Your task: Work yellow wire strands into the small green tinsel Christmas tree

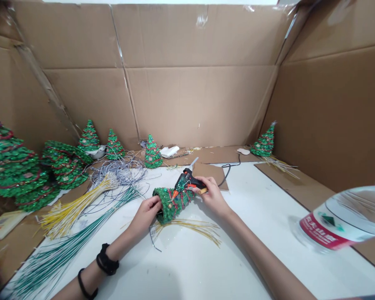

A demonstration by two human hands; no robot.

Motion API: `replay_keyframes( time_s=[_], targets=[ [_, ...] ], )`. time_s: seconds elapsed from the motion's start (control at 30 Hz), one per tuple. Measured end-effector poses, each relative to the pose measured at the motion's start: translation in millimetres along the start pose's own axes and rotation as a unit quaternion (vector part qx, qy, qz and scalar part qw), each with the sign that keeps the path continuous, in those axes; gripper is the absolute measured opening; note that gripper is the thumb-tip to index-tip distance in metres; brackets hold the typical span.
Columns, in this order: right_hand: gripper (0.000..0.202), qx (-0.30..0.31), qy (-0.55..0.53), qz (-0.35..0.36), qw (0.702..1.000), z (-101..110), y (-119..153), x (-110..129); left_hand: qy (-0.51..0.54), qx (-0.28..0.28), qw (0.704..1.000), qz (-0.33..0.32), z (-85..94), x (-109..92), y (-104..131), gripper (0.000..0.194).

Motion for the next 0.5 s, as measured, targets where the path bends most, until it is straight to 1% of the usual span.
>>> replay_keyframes(
  time_s=[0.2,0.5],
  targets=[
    [0.033,-0.004,-0.006,0.017,1.0,-0.1,-0.6,0.4,-0.003,-0.003,1.0,-0.004,1.2,1.3,-0.9,0.025],
    [0.034,0.0,0.002,0.033,0.999,-0.5,-0.5,2.6,-0.023,-0.004,1.0,-0.001,2.0,1.0,-0.2,0.027]
  ],
)
Point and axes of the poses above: each hand's wrist, its own y-axis away from the middle knuckle, its own z-axis out of the back of the hand, x = y × z, the point moved 8 cm from there along -y, towards the middle knuckle, and after that the axes turned 3 degrees about -x, right-handed, at the moved point
